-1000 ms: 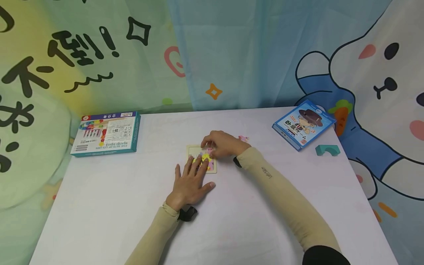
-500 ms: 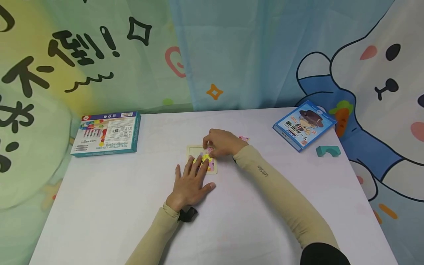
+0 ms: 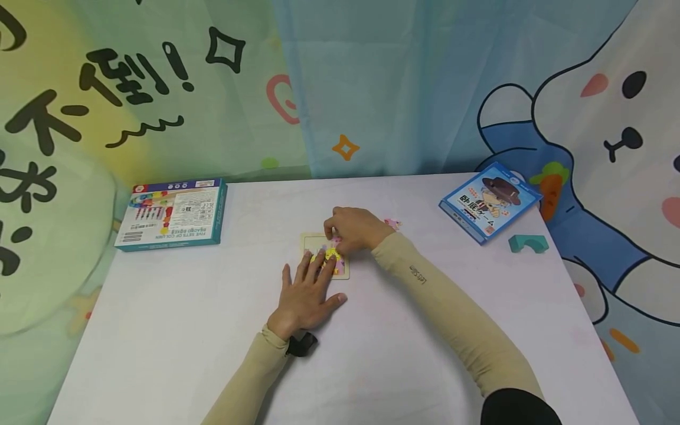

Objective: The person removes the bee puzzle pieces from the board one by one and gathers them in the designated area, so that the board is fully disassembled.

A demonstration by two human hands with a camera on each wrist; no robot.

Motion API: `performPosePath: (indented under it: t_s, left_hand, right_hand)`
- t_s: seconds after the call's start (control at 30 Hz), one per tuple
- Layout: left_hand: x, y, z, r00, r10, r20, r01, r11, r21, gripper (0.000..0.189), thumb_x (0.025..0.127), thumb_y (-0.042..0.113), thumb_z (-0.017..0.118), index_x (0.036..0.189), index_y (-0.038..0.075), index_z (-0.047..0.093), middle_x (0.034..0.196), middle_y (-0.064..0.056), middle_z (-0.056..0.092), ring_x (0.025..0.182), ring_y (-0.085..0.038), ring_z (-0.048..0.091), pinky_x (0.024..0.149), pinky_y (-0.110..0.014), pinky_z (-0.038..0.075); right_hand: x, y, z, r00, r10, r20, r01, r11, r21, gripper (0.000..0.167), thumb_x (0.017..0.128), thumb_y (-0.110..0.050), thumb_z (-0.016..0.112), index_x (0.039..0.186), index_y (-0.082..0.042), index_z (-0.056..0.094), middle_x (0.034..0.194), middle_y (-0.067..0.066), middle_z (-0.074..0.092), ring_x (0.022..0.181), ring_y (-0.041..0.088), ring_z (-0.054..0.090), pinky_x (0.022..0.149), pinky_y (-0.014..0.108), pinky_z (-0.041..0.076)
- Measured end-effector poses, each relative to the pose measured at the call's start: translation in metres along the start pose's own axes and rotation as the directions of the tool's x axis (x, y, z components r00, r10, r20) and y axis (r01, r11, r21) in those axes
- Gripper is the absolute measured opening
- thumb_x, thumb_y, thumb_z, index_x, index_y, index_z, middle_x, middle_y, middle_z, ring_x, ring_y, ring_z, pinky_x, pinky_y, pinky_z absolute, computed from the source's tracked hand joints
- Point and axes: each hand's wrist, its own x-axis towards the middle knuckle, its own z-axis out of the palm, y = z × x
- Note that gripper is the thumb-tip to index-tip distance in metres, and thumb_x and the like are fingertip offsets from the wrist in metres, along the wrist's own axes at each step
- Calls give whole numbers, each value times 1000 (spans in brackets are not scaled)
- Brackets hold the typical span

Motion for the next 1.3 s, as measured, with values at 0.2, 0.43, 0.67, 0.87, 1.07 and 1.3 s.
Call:
performPosePath:
  t_s: [0.2,0.43,0.67,0.87,1.07,1.3]
  left_hand:
    - [3,2,-2,1000,8,-7,-8,1000,-7,82,105,65,46,172,26,18,181,0,7,168,-30,0,127,-72,4]
    - [6,3,-5,1000,14,-21,-14,1000,0,82,105,65,47,172,26,18,181,0,7,168,-30,0,127,-72,4]
    - [10,6,-9,1000,15,-25,-15,1000,15,82,106,65,46,172,27,17,181,0,7,168,-29,0,127,-72,4]
    - [6,5,-12,999,22,-38,-22,1000,-2,82,106,64,48,172,23,20,181,-3,10,167,-33,2,126,-73,5]
    - [-6,1,-10,997,17,-76,-17,1000,-4,82,104,59,55,169,18,28,179,-8,19,166,-37,11,124,-75,10]
    - [-6,2,-1,999,13,-35,-14,1000,-22,83,105,63,50,171,22,22,180,-4,12,167,-34,4,126,-74,5]
  right_hand:
    - [1,2,-3,1000,1,-14,-1,1000,-5,24,76,-10,74,98,-18,74,104,5,66,95,23,65,85,44,56]
    - [1,3,-8,999,-14,-47,15,1000,19,17,77,-11,74,93,-16,72,96,3,66,89,21,61,82,42,53]
    - [0,6,-14,996,-28,-83,31,999,34,13,78,-10,77,90,-14,72,92,4,67,86,21,60,81,41,52]
    - [2,7,-12,992,-51,-119,56,998,36,9,76,-10,75,83,-14,71,84,0,67,81,18,58,76,38,51]
    - [5,3,-1,995,-51,-91,60,992,107,22,76,-12,77,97,-14,73,88,0,69,83,17,61,78,37,52]
    - [-3,6,9,999,11,-44,-4,990,140,37,80,-12,81,116,-12,73,101,2,72,95,19,64,91,41,54]
